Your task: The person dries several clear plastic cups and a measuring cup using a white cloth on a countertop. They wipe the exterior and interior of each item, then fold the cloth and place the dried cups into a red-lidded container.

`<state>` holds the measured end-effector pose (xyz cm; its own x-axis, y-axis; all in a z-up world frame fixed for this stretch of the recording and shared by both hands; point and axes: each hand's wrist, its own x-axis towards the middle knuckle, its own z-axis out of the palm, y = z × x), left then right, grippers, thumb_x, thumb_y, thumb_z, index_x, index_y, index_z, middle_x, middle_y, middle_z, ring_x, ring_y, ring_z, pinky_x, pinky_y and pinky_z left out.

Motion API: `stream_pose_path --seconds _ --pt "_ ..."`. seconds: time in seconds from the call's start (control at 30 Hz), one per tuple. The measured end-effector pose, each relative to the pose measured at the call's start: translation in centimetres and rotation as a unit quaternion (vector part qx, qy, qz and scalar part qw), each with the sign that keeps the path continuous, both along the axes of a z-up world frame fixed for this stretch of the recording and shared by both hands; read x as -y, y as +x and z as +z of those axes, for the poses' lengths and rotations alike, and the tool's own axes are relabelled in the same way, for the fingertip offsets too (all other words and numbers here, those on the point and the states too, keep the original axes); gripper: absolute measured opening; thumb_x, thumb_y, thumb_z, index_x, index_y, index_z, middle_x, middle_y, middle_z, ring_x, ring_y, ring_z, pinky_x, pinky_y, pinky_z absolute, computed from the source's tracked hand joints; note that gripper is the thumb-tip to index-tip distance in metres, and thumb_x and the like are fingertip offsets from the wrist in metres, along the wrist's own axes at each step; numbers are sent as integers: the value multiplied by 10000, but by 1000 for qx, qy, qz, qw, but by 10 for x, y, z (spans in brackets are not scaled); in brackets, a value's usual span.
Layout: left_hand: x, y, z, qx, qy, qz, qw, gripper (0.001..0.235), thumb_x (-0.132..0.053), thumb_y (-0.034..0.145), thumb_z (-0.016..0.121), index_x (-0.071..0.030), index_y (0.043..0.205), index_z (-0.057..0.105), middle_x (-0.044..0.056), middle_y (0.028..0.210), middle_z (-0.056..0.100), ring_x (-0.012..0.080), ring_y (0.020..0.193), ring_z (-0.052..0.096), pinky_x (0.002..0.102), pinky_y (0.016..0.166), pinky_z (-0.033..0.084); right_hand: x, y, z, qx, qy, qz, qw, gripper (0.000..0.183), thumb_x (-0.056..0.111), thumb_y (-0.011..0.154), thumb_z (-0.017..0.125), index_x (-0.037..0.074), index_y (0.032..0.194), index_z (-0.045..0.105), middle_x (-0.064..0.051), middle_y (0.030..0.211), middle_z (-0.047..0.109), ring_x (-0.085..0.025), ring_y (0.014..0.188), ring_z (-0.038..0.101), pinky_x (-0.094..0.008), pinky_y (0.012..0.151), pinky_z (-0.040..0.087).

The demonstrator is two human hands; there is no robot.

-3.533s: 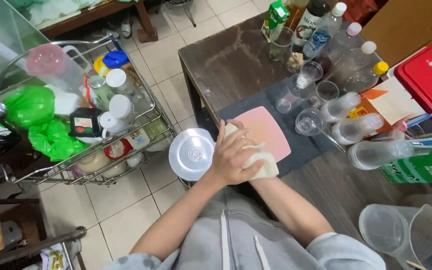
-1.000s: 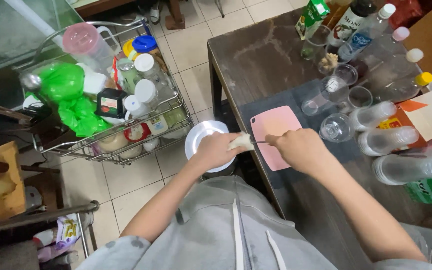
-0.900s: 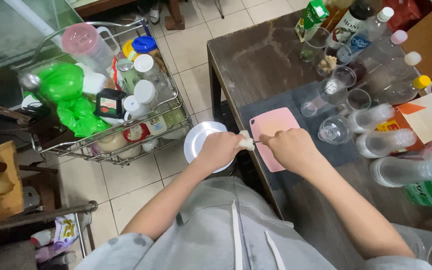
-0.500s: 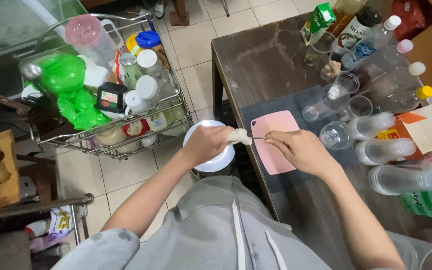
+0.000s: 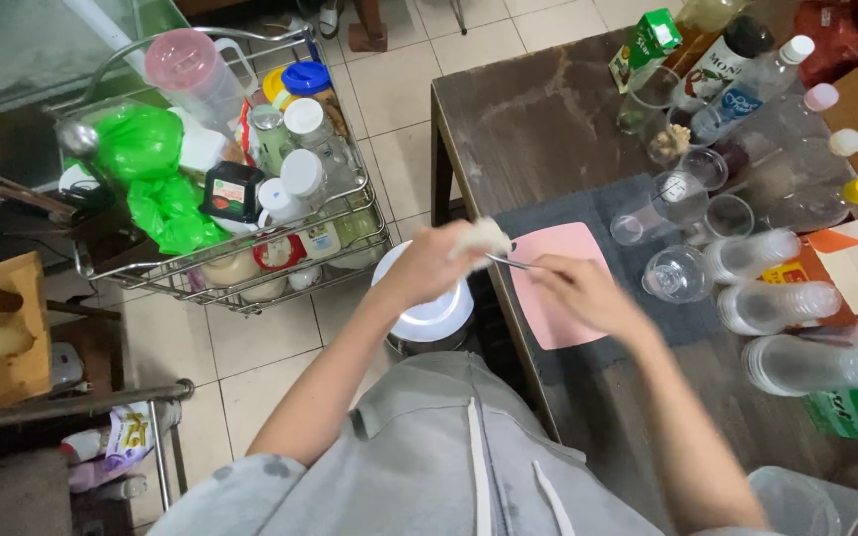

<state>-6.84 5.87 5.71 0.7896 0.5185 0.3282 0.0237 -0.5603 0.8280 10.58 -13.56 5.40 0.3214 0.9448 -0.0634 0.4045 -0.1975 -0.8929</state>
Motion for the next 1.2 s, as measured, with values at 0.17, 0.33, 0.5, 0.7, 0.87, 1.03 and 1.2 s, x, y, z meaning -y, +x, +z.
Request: stream_pose_path --seconds 0.17,0.33,0.5,0.7,0.87,1.03,1.2 --pt "25 16 -15 -203 -54 -262 942 331 -311 1035 557 -51 843 627 125 674 694 235 572 677 352 651 579 -3 9 86 436 -297 114 842 278 361 1009 531 347 1191 740 -45 912 802 -324 845 770 -445 796 602" --pt "41 -2 26 -78 -11 -176 981 227 -164 1031 564 49 991 632 259 816 681 402 732 700 473 706 588 3 11 90 384 -179 70 903 220 332 997 582 260 1086 770 -64 848 781 -337 810 752 -453 736 586" --pt "16 11 -46 -17 172 -59 983 143 -241 993 657 -114 1057 668 65 854 696 266 827 732 364 762 609 10 16 29 178 4 -2 984 185 291 1014 612 297 1060 791 -53 706 736 -273 717 737 -368 639 553" --pt "13 22 -54 62 208 69 974 155 -241 926 750 -178 1043 670 -41 858 673 197 815 723 304 721 591 -7 4 4 -46 36 -70 996 169 167 1001 641 179 1019 809 61 524 476 -46 505 411 -192 425 369" --pt "17 44 -21 172 -24 206 963 224 -202 1053 591 -4 955 633 215 822 710 370 807 721 455 739 552 -27 -43 -66 -524 9 -10 852 209 200 1114 402 105 1130 587 85 612 186 -24 429 190 -135 356 190" --pt "8 11 -13 -34 -120 38 992 292 -350 996 685 -61 1011 725 120 820 767 252 757 757 399 719 599 -5 -4 -9 -195 -62 -60 977 214 223 1047 560 125 1024 749 -28 712 551 -143 630 522 -273 587 431" --pt "24 12 -71 -174 -225 -137 949 413 -349 962 712 29 1127 693 121 779 740 206 680 704 361 679 590 3 17 74 266 -166 62 948 219 319 1011 587 226 1064 778 -127 663 723 -389 709 714 -466 748 569"
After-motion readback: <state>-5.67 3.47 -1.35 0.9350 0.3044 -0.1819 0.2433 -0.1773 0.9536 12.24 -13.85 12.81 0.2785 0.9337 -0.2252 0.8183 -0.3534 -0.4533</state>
